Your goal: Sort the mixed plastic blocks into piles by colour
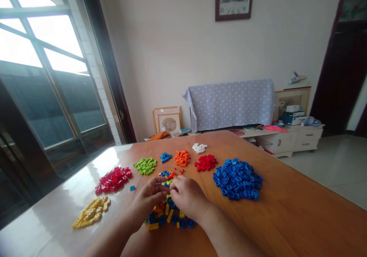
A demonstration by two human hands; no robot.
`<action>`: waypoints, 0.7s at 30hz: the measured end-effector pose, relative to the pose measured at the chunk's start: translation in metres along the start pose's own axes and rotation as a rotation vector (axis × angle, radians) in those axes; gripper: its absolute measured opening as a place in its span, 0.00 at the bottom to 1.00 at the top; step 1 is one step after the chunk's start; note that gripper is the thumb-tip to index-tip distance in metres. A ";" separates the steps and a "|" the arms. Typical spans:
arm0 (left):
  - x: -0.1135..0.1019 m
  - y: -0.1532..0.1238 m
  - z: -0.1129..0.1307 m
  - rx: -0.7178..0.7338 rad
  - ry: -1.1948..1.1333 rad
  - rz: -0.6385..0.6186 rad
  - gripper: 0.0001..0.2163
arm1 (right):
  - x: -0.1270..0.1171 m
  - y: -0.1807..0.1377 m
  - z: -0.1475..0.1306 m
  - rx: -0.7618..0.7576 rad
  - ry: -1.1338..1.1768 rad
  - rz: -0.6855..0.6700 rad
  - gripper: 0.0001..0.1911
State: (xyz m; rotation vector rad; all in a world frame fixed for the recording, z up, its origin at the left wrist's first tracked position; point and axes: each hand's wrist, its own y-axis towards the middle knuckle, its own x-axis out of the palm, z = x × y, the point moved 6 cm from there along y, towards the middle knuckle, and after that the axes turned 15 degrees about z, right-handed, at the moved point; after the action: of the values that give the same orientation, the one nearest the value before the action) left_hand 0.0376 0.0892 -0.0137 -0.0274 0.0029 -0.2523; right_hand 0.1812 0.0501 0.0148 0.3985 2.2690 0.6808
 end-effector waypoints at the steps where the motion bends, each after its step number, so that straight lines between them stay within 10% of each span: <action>1: 0.000 0.000 0.000 0.006 0.002 -0.005 0.26 | -0.003 0.001 0.003 0.010 0.001 0.006 0.07; 21: -0.020 0.012 -0.003 0.414 0.453 0.198 0.08 | -0.004 -0.016 0.013 0.106 -0.110 -0.313 0.11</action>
State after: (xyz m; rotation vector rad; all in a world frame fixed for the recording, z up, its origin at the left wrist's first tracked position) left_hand 0.0209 0.1061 -0.0173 0.4407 0.4013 -0.0531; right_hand 0.1921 0.0402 0.0000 0.1205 2.2025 0.3711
